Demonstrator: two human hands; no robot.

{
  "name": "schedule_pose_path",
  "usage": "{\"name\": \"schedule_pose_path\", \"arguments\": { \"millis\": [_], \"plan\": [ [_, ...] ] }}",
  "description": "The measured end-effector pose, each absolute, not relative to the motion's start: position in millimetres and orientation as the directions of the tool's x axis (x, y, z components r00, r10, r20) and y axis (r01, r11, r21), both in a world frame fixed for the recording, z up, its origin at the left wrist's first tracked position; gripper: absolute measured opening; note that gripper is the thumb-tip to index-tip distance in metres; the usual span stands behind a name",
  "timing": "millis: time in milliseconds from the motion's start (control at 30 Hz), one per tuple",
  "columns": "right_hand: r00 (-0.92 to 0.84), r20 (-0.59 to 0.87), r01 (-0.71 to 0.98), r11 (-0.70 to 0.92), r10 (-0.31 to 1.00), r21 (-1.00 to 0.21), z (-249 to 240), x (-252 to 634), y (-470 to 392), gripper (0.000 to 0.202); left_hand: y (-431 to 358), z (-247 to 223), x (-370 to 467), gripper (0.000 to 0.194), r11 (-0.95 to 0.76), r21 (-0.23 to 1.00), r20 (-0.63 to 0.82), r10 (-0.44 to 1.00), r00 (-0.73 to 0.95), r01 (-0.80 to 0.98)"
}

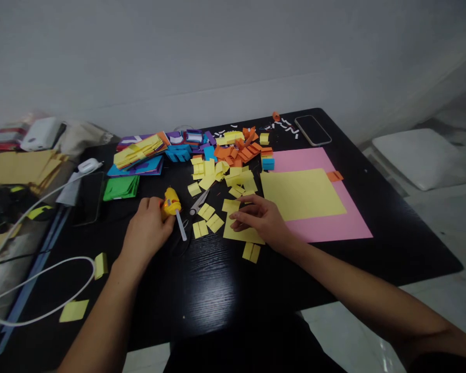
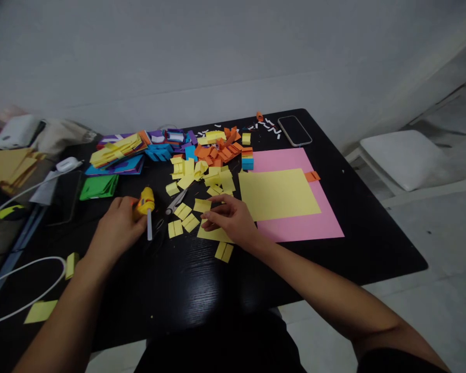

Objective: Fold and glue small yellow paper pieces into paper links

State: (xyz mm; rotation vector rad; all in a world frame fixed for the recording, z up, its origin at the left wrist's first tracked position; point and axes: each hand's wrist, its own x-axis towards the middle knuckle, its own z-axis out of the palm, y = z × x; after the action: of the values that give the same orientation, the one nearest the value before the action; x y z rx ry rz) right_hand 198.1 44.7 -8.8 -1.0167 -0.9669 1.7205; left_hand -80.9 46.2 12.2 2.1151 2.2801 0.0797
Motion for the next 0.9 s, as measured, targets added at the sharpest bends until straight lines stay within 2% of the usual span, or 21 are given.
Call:
{"name": "schedule_pose_path", "arguments": {
  "millis": [200,300,367,433,467,533,600,667,733,900],
  "plan": [
    [-0.304,-0.283,-0.331,-0.379,0.91,-0.864,-9,198,44,0.042,49,13,-91,0.032,0.054,0.06,0.015,0.998,-0.055,0.997],
    [-0.331,-0.297,-0.339,-0.407,0.896,-0.848,-9,197,43,0.041,47,16,-89,0.034,0.015,0.092,0.14,0.99,-0.028,0.996],
    [-0.36,-0.31,-0.344,-0.434,0.88,-0.833,-9,196,42,0.041,42,20,-80,0.035,-0.061,0.209,0.287,0.958,-0.002,0.976],
    [-0.397,-0.324,-0.351,-0.469,0.858,-0.811,-11,195,41,0.043,33,22,-66,0.032,-0.254,0.405,0.393,0.916,0.083,0.878],
    [-0.418,-0.332,-0.352,-0.487,0.846,-0.799,-11,195,40,0.044,28,21,-58,0.034,-0.327,0.517,0.363,0.921,0.143,0.791],
    [-0.458,-0.345,-0.351,-0.523,0.819,-0.776,-12,194,38,0.044,19,18,-42,0.045,-0.352,0.705,0.252,0.936,0.247,0.616],
    [-0.488,-0.355,-0.355,-0.553,0.798,-0.754,-13,194,37,0.043,13,11,-30,0.061,-0.32,0.797,0.173,0.934,0.313,0.513],
    [-0.512,-0.361,-0.358,-0.575,0.78,-0.736,-13,193,36,0.043,10,5,-24,0.06,-0.275,0.863,0.137,0.935,0.327,0.424],
    [-0.532,-0.362,-0.352,-0.589,0.765,-0.727,-12,193,36,0.041,10,1,-21,0.05,-0.252,0.897,0.126,0.933,0.337,0.363],
    [-0.551,-0.356,-0.354,-0.598,0.755,-0.719,-11,193,35,0.038,11,2,-22,0.032,-0.207,0.936,0.116,0.944,0.308,0.283]
  ]
}}
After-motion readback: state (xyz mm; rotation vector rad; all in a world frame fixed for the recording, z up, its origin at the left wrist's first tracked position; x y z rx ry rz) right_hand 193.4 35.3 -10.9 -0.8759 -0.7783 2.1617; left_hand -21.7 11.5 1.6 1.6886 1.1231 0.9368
